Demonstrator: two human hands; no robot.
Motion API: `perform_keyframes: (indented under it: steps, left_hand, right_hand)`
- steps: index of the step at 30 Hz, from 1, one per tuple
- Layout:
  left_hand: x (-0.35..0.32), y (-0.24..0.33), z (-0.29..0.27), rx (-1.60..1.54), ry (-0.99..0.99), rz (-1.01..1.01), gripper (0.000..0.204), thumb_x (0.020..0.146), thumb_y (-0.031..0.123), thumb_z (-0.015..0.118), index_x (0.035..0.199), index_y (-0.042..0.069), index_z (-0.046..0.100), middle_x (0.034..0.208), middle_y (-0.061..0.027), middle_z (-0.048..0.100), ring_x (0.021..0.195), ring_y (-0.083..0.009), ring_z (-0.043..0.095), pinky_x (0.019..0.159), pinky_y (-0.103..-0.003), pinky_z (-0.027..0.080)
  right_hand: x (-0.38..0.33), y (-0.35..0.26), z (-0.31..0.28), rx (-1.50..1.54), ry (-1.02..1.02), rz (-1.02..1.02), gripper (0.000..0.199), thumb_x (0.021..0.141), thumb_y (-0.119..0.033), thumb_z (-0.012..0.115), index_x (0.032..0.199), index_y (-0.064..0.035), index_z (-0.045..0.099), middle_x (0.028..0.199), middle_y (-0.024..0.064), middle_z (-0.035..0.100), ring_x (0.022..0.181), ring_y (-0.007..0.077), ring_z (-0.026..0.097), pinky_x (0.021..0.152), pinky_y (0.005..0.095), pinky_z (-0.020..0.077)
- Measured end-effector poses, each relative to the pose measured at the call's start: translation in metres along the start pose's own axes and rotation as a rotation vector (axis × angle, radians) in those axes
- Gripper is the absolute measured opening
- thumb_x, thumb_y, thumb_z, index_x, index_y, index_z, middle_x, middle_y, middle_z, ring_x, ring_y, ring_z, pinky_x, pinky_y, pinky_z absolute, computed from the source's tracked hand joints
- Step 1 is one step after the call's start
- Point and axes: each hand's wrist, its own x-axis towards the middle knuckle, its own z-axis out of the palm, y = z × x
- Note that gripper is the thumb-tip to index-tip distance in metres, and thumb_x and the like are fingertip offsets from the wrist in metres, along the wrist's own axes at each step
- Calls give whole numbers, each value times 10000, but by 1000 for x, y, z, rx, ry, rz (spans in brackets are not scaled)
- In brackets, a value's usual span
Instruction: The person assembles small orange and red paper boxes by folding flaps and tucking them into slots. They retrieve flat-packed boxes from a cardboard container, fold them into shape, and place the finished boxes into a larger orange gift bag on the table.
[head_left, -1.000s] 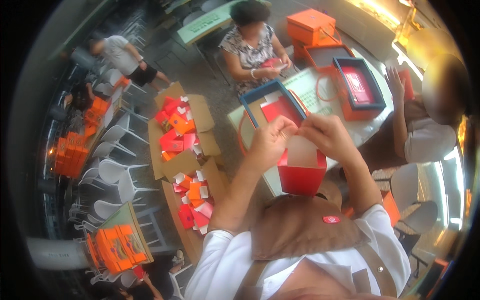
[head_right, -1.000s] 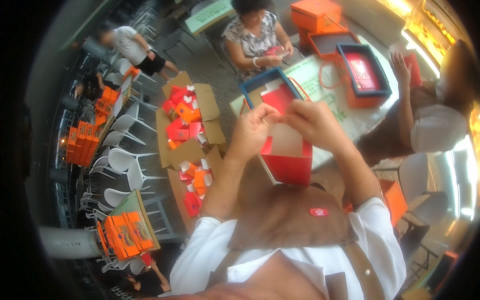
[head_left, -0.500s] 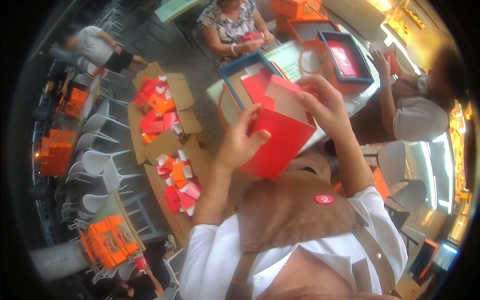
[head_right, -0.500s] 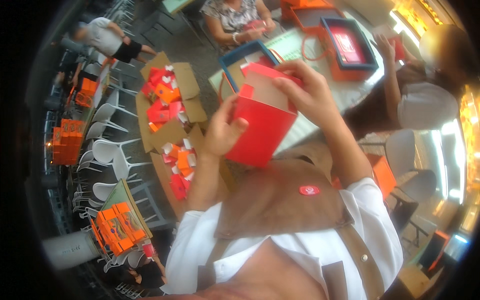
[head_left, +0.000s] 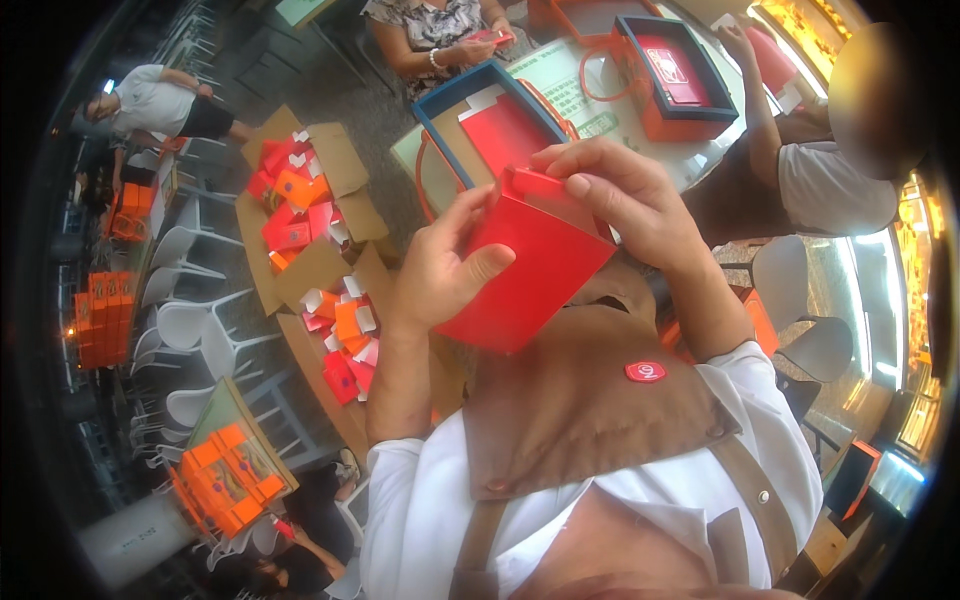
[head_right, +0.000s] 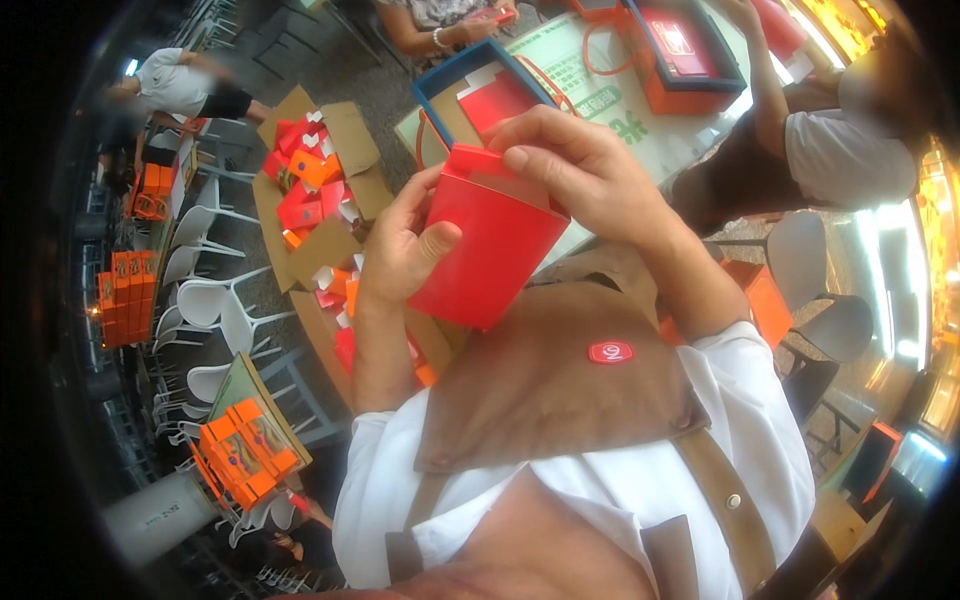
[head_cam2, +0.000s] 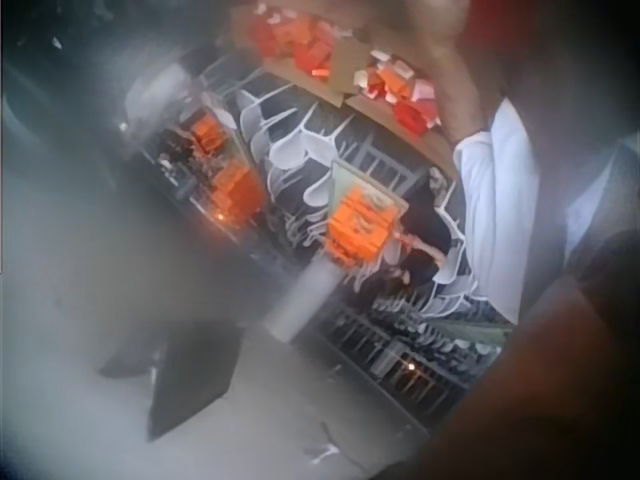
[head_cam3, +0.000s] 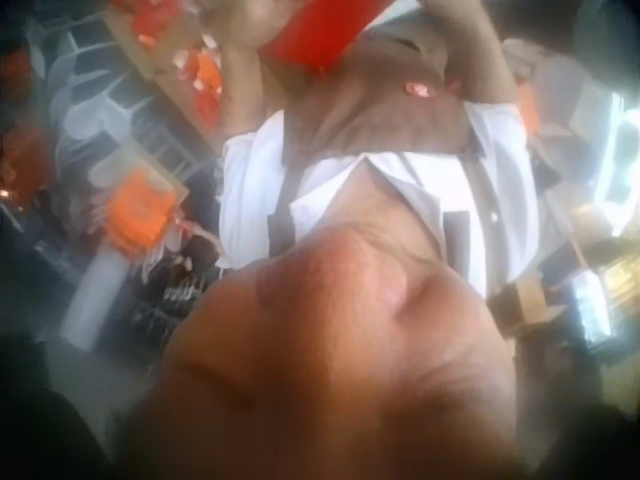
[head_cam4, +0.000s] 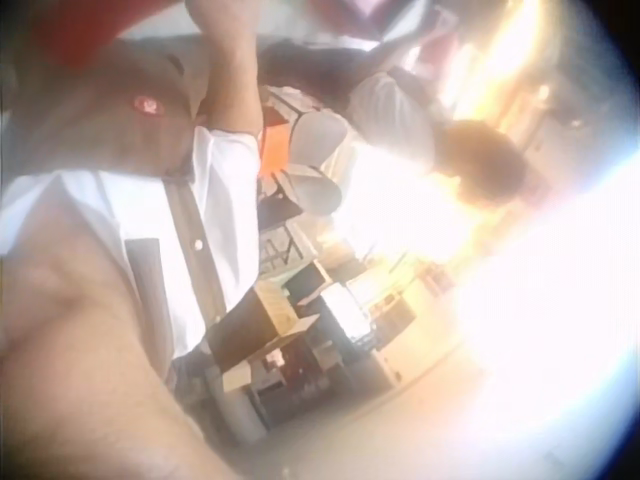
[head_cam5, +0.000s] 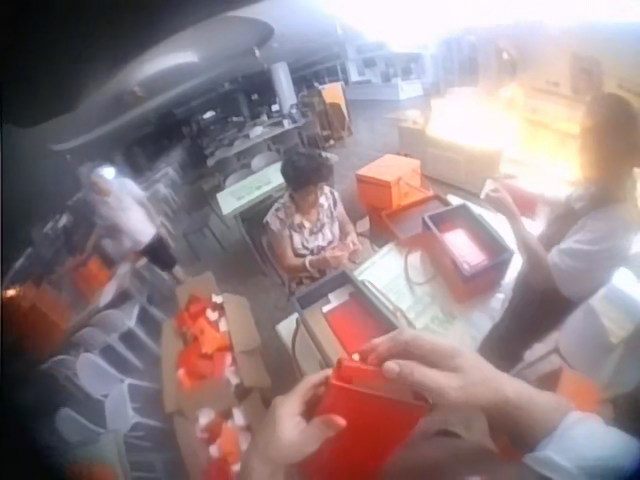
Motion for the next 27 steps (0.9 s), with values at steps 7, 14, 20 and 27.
perform_keyframes:
  steps: [7,14,20,27]
  left_hand:
    - [-5,-4,4,74,51,18,834,828,562,753,1359,-28,497,1174,-195,681,1123,-230,646,956,-345,500]
    - [3,-7,10,44,36,28,833,830,557,753,1363,-27,493,1149,-179,685,1099,-212,647,938,-334,506]
    - [12,-10,13,-46,10,0,840,839,536,751,1382,-42,473,1150,-142,664,1089,-180,623,946,-310,489]
    - [20,-15,11,-139,9,0,845,828,512,764,1399,-31,461,1115,-100,645,1058,-157,614,935,-297,484]
  right_hand:
    - [-11,1,12,15,42,-24,168,970,-163,625,990,3,611,1239,129,629,1013,148,615,849,304,513]
    - [-16,10,8,-217,103,-204,151,962,-152,635,979,-2,624,1241,155,628,1008,230,648,810,347,535]
    - [-22,12,2,-396,127,-297,150,938,-109,652,1049,-8,658,1228,186,621,1019,312,654,823,367,544]
    - [-27,17,4,-502,128,-342,364,904,-84,691,1260,-35,632,1197,199,632,1034,347,656,854,386,547]
